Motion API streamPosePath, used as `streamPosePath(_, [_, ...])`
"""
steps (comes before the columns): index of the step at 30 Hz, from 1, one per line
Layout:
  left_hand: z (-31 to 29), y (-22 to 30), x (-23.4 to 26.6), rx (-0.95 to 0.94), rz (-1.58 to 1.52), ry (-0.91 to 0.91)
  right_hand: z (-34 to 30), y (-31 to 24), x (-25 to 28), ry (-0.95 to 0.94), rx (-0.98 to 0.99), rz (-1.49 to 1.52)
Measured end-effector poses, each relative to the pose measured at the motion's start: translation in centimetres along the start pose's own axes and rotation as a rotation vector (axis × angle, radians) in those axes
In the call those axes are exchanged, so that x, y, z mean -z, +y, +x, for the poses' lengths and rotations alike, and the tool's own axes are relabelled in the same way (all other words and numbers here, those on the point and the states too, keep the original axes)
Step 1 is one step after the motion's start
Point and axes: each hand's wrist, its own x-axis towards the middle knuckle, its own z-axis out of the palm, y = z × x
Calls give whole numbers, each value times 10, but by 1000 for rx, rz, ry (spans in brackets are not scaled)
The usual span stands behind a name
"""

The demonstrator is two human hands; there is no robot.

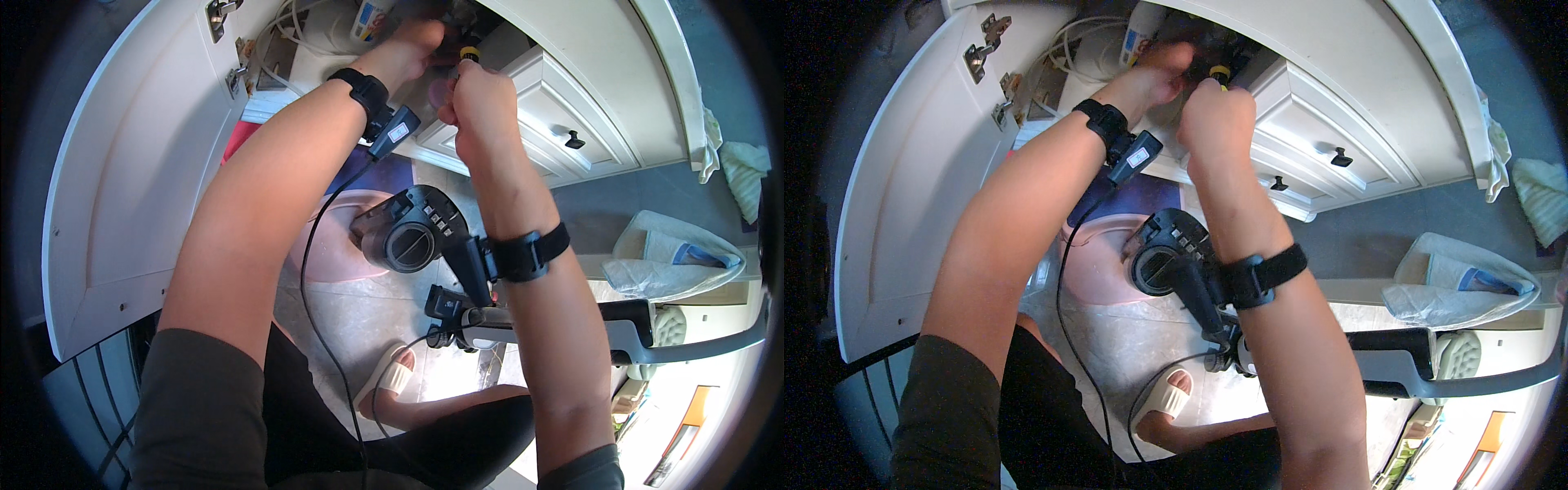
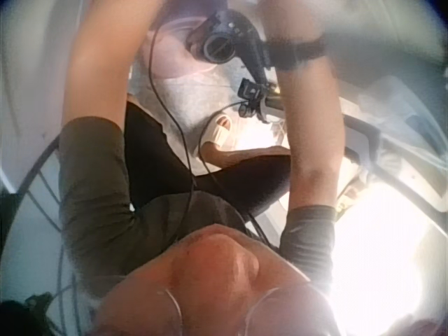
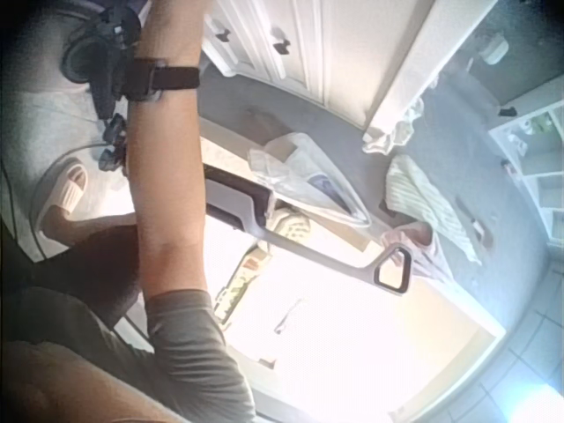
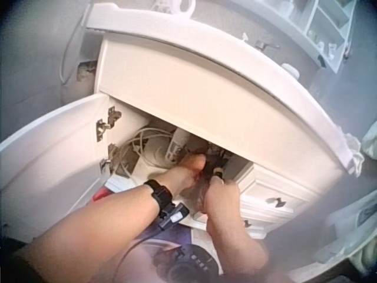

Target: The person uses a screwdriver to adjust or remove components of a sink drain and then reaches into the cabinet below to manipulate the plumbing and storage items.

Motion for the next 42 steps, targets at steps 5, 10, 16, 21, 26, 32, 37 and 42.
streamPosePath(5, [4, -3, -43, 91, 327, 490, -7, 7, 2, 46, 31, -75])
streamPosePath(10, [10, -7, -27, 80, 345, 447, 1, 0, -5, 31, -3, -38])
streamPosePath(16, [0, -8, -17, 53, 329, 411, 11, 3, -13, 40, 28, 13])
streamPosePath(21, [-12, 1, -15, 77, 339, 394, 12, 4, -9, 1, 29, 1])
streamPosePath(26, [-9, -2, -35, 131, 299, 431, -2, -5, 4, 8, 18, 10])
streamPosePath(32, [-26, 6, -46, 135, 430, 482, -27, -14, -3, 2, -25, 11])
streamPosePath(37, [-22, 4, -43, 110, 409, 471, -20, -12, 0, 15, -23, -42])
streamPosePath(42, [-16, -7, -20, 32, 343, 451, -18, -12, 4, 55, -20, -21])
